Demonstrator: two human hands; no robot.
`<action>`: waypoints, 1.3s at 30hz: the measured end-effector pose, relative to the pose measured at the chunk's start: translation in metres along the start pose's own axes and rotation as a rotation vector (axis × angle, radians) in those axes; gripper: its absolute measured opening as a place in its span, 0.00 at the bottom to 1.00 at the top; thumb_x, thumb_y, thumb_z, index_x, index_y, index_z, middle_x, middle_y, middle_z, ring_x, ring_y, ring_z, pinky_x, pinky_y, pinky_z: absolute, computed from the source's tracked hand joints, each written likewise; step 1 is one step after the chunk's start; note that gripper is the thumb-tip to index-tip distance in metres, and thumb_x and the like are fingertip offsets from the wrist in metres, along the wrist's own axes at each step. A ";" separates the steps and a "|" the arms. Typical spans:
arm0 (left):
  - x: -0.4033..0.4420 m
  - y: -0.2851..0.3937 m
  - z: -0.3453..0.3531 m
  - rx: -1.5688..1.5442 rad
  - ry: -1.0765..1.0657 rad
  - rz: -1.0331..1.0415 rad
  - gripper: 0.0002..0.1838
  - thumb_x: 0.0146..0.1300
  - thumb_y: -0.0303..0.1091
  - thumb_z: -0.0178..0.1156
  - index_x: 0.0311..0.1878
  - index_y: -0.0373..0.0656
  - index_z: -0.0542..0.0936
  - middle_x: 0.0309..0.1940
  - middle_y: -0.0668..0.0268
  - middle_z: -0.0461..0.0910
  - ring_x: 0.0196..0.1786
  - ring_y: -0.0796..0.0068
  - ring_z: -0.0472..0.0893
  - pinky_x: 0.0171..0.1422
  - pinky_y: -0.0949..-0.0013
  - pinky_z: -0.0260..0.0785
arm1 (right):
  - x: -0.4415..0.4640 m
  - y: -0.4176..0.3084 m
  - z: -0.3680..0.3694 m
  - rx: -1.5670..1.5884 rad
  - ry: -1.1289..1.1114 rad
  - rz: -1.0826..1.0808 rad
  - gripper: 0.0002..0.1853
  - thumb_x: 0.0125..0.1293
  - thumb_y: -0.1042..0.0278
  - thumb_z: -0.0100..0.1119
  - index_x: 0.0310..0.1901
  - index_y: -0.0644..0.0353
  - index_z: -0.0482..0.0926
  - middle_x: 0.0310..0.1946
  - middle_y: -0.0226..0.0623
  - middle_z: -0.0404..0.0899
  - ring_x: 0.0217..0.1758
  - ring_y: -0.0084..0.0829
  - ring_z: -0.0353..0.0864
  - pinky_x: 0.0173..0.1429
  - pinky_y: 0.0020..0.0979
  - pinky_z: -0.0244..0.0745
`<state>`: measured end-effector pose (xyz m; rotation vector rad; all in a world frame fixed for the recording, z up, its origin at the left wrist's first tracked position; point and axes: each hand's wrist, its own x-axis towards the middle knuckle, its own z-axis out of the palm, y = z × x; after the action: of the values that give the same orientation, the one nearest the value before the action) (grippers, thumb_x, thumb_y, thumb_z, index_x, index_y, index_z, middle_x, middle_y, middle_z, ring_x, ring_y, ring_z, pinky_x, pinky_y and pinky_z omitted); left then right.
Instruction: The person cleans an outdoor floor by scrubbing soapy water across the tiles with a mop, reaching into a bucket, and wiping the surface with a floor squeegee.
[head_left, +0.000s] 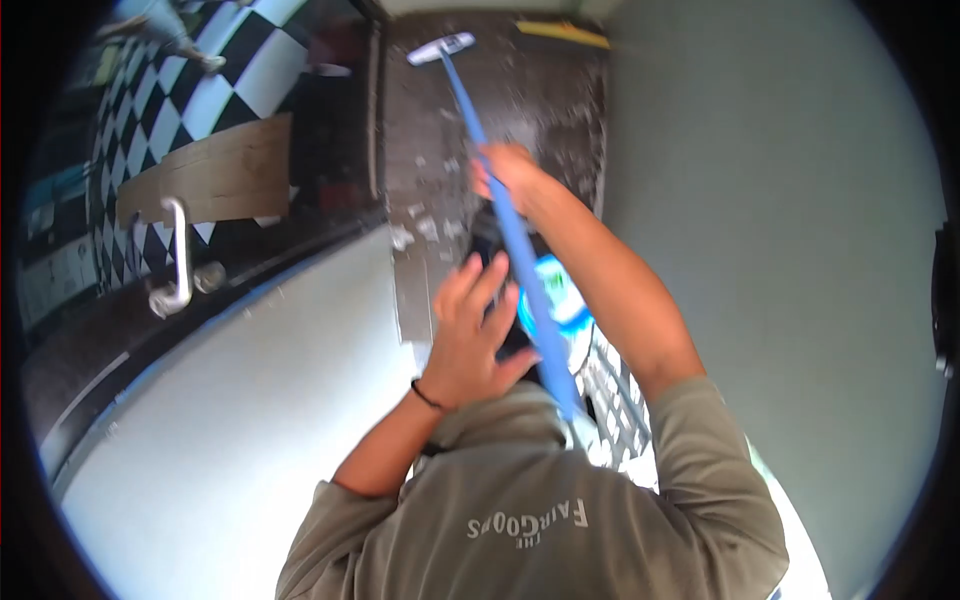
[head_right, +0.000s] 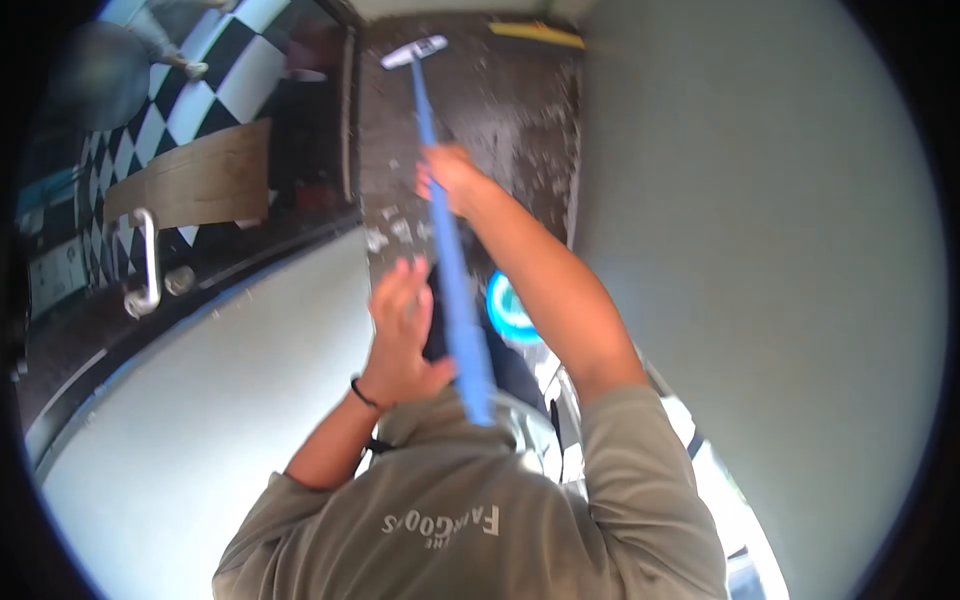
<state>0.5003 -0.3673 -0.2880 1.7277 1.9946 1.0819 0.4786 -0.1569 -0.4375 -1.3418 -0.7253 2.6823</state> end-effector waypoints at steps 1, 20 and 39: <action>-0.001 0.012 0.005 -0.010 0.005 0.009 0.28 0.60 0.45 0.59 0.60 0.43 0.67 0.57 0.48 0.70 0.63 0.46 0.67 0.67 0.46 0.53 | -0.005 0.023 0.007 0.074 -0.001 -0.026 0.10 0.68 0.67 0.47 0.29 0.58 0.66 0.18 0.33 0.66 0.18 0.26 0.67 0.21 0.33 0.69; -0.167 -0.063 0.036 -0.354 0.310 -0.365 0.18 0.74 0.45 0.41 0.36 0.45 0.75 0.58 0.52 0.71 0.69 0.54 0.62 0.76 0.53 0.47 | 0.034 0.482 -0.448 0.250 0.727 0.191 0.19 0.70 0.51 0.44 0.48 0.57 0.77 0.40 0.35 0.82 0.37 0.32 0.82 0.41 0.35 0.71; -0.198 -0.142 0.109 -0.297 0.458 -0.597 0.16 0.72 0.44 0.46 0.41 0.40 0.73 0.60 0.49 0.69 0.63 0.59 0.69 0.62 0.58 0.63 | 0.175 0.136 -0.237 0.739 -0.099 -0.538 0.27 0.75 0.63 0.35 0.67 0.75 0.53 0.70 0.54 0.53 0.73 0.45 0.54 0.78 0.40 0.46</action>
<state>0.5160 -0.5153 -0.5093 0.6962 2.2345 1.5221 0.5736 -0.1422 -0.7471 -0.7030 -0.0379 2.2212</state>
